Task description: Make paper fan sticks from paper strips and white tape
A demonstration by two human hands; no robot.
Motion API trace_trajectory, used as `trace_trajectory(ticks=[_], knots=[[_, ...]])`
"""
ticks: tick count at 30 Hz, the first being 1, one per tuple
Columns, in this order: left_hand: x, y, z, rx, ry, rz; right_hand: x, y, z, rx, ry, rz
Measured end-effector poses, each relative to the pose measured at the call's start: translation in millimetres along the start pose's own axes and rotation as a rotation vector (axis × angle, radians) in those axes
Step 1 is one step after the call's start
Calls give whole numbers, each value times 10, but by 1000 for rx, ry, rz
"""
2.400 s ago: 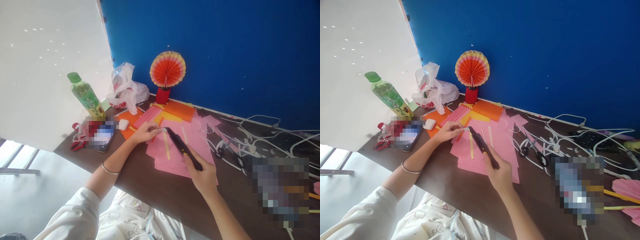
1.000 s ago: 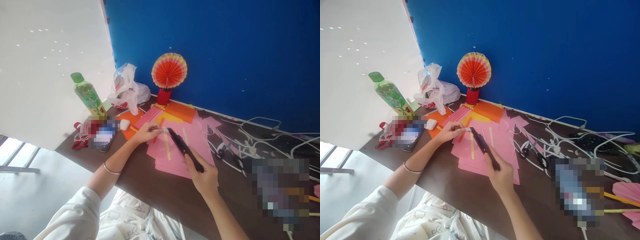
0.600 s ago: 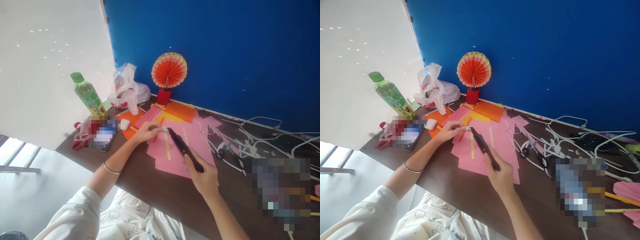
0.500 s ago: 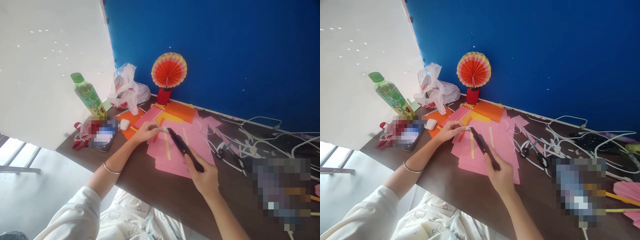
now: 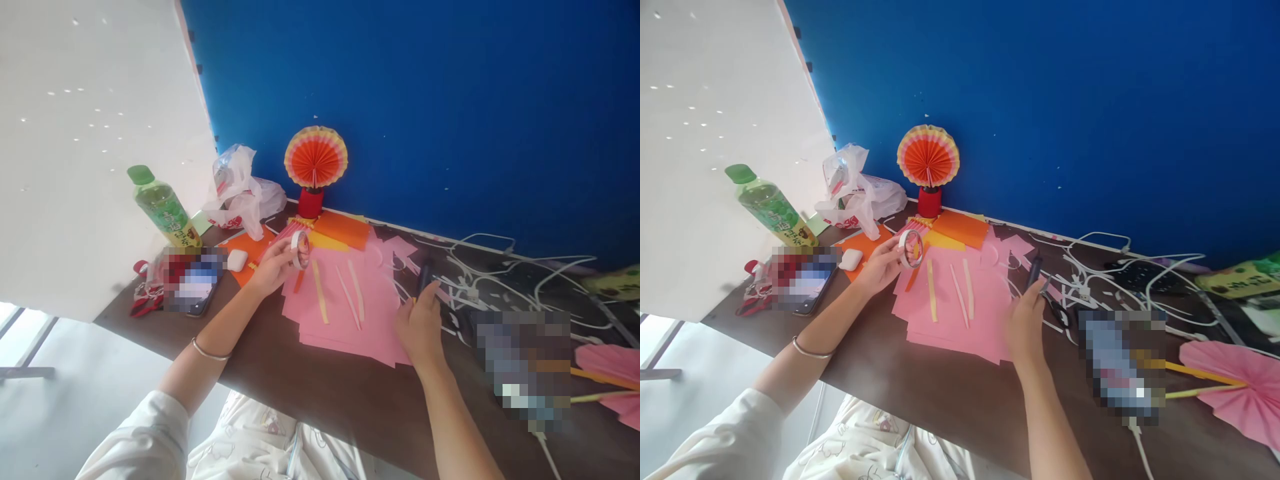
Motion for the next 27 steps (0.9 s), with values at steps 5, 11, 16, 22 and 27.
trace_trajectory(ticks=[5,11,16,22,27], knots=[[52,70,-119,139,-108,19,-65,-61,303,205,86,-23],[105,163,-361,296,-260,83,-33,-210,78,217,-5,164],[206,288,-511,358,-355,112,279,21,-709,-335,-461,-123],[355,591,-567,231,-322,-101,522,76,-1025,-646,-466,-274],[467,809,-515,-313,-96,-354,473,24,-932,-765,-300,-263]])
Point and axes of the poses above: each hand's wrist, its own x-axis away from the middle knuckle, its own y-axis out of the palm, z = x × y, the point moved 8 cm from there along -x, towards the middle knuckle, and after that the axes turned 4 degrees about -x, right-handed, at the moved point
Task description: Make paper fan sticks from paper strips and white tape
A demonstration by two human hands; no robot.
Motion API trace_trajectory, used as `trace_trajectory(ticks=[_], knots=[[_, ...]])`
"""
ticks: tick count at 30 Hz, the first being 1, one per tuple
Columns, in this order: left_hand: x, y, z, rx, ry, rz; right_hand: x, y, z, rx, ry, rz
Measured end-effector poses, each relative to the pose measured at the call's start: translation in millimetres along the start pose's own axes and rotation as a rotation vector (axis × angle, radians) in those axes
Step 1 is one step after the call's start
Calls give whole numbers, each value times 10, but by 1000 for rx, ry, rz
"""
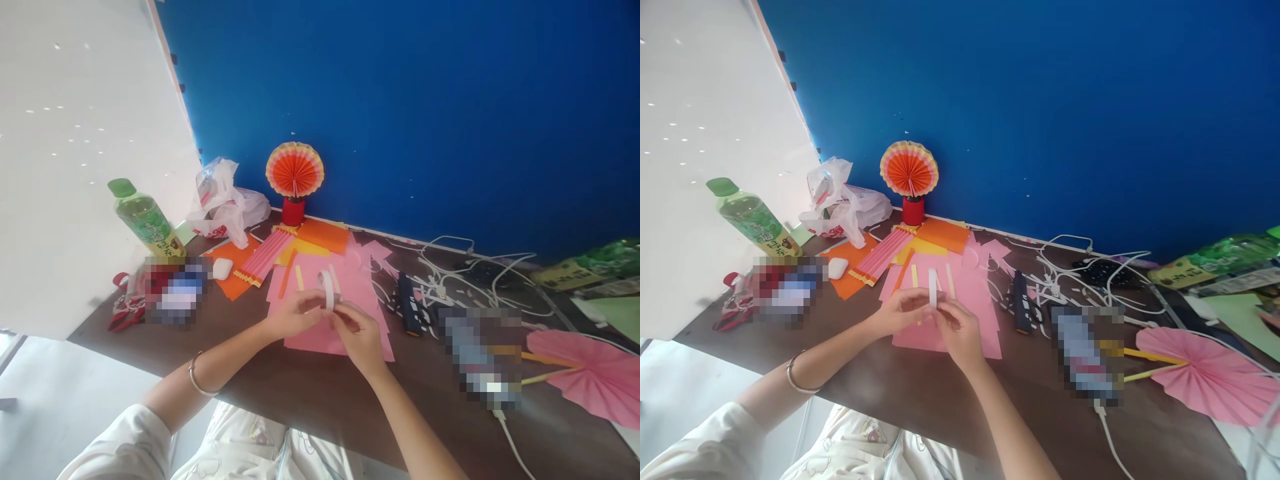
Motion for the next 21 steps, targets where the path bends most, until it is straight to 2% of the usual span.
trace_trajectory(ticks=[3,6,8,10,13,17,21], knots=[[22,5,28,-246,46,29,18,-47,-57,24,-65,63],[37,16,73,-409,91,39,89,-175,-201,227,-291,257],[46,49,104,-499,123,19,154,-188,-277,366,-457,308],[56,89,134,-593,161,-4,199,-166,-294,458,-570,292],[66,132,160,-684,197,-32,237,-131,-268,548,-660,234],[72,148,169,-707,202,-60,268,-88,-249,621,-733,174],[80,134,198,-747,222,-49,268,-83,-244,657,-740,188]])
Point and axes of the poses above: each hand's wrist, its own x-axis away from the middle knuckle, its own y-axis out of the palm, z = x × y, the point moved 8 cm from there along -x, towards the middle knuckle, and after that the axes turned 4 degrees about -x, right-handed, at the moved point
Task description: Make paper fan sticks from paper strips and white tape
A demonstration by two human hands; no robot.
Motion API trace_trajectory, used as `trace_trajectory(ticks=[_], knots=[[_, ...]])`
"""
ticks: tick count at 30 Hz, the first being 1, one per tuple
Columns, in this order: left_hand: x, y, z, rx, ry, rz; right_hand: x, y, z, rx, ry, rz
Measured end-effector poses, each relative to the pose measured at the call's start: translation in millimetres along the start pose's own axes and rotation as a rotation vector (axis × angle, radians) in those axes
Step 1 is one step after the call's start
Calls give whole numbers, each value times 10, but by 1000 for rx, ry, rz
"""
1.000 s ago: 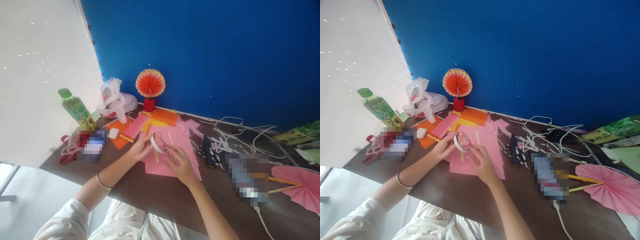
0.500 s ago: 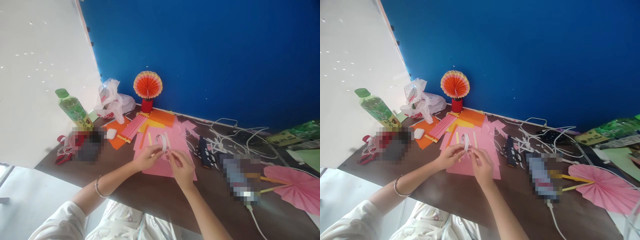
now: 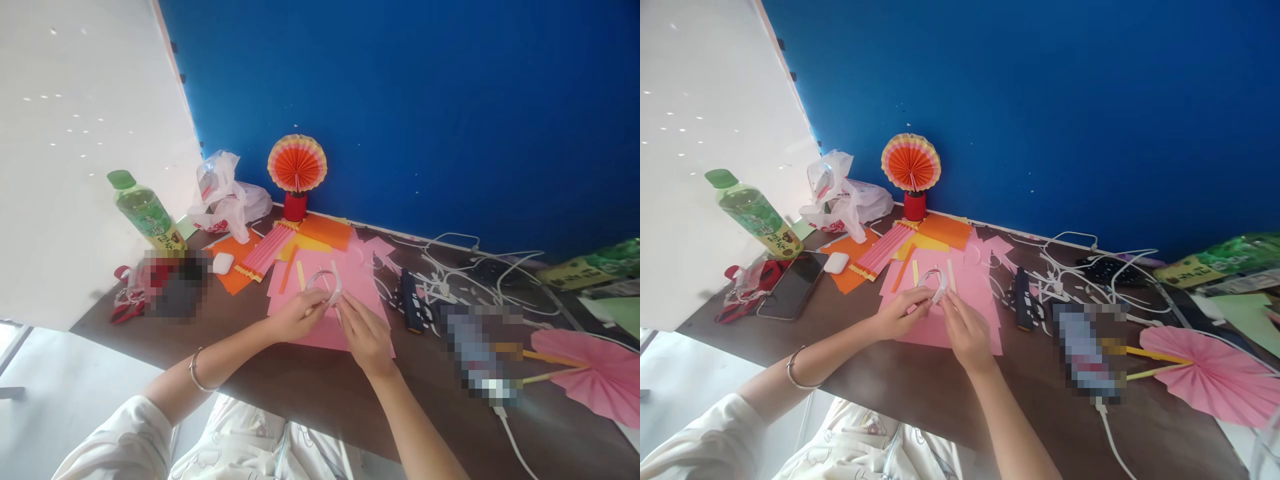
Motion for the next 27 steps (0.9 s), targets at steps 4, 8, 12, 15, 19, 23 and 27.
trace_trajectory(ticks=[4,8,12,15,19,23,27], knots=[[4,-21,6,-50,22,19,-7,16,-6,-15,-6,-3],[15,-10,15,-131,63,19,-17,35,-36,-14,-42,-29],[28,15,3,-202,64,20,-23,67,-89,19,-87,-79],[28,28,2,-208,61,27,-23,88,-127,47,-109,-96],[22,31,-6,-200,37,28,-30,112,-178,125,-145,-91],[23,11,0,-166,14,38,-51,118,-224,189,-177,-70],[19,0,24,-113,14,50,-69,108,-244,213,-180,-55]])
Point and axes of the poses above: each hand's wrist, its own x-axis away from the middle knuckle, its own y-axis out of the palm, z = x × y, the point moved 8 cm from there along -x, towards the middle knuckle, and after that the axes turned 4 degrees about -x, right-handed, at the moved point
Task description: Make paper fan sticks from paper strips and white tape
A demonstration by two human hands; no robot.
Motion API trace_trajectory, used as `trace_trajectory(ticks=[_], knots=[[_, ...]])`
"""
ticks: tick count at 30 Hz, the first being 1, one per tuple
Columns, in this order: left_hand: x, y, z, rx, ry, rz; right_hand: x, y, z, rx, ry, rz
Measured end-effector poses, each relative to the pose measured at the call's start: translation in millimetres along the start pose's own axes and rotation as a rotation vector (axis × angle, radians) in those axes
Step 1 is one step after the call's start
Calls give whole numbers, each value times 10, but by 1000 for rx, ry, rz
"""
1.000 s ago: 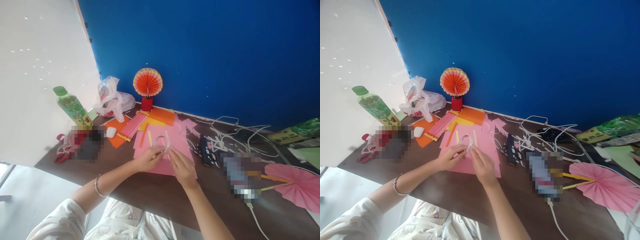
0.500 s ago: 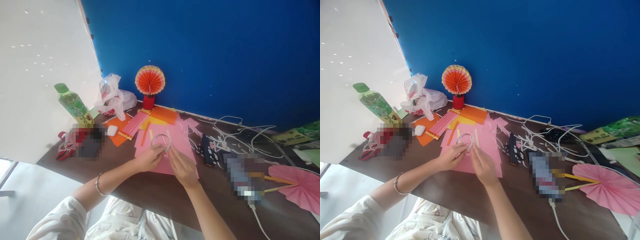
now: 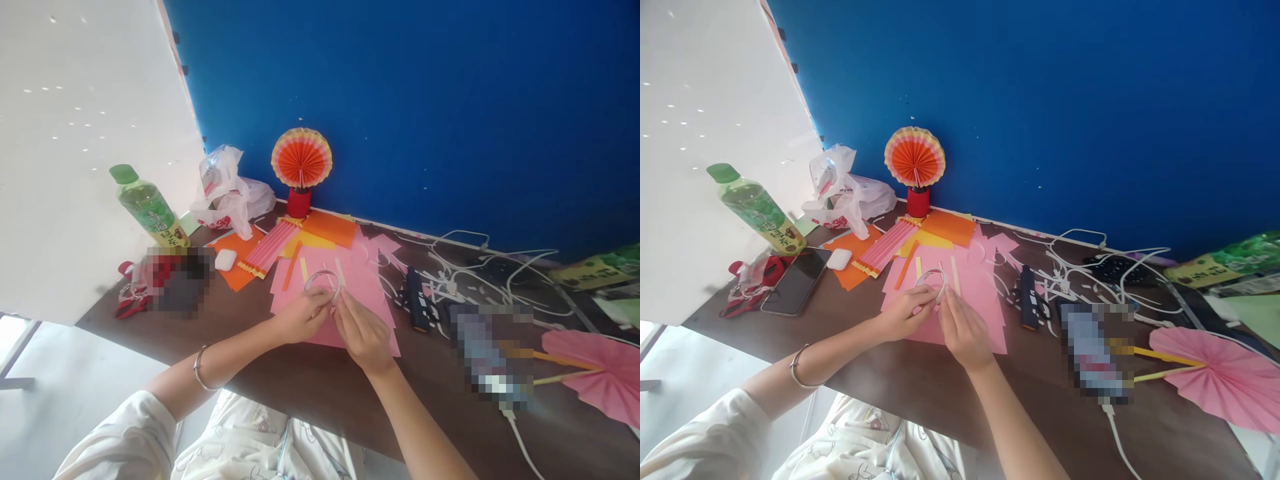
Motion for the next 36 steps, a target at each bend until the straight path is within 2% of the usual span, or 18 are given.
trace_trajectory(ticks=[8,14,18,24,30,36], knots=[[-11,7,-109,147,-117,67,14,-55,79,-121,81,63],[-24,-29,-139,165,-123,127,-25,-81,119,-139,159,88],[-21,-28,-140,161,-107,129,-28,-118,207,-246,292,159],[-29,-44,-134,117,-30,127,35,-155,455,-402,597,243],[-26,-46,-170,-51,82,110,250,-145,732,-476,833,289],[-5,-62,-178,-397,240,121,346,-216,866,-525,921,387]])
Point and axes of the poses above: each hand's wrist, its own x-axis away from the middle knuckle, its own y-axis out of the palm, z = x × y, the point moved 8 cm from there along -x, towards the middle knuckle, and after that the axes turned 4 degrees about -x, right-handed, at the moved point
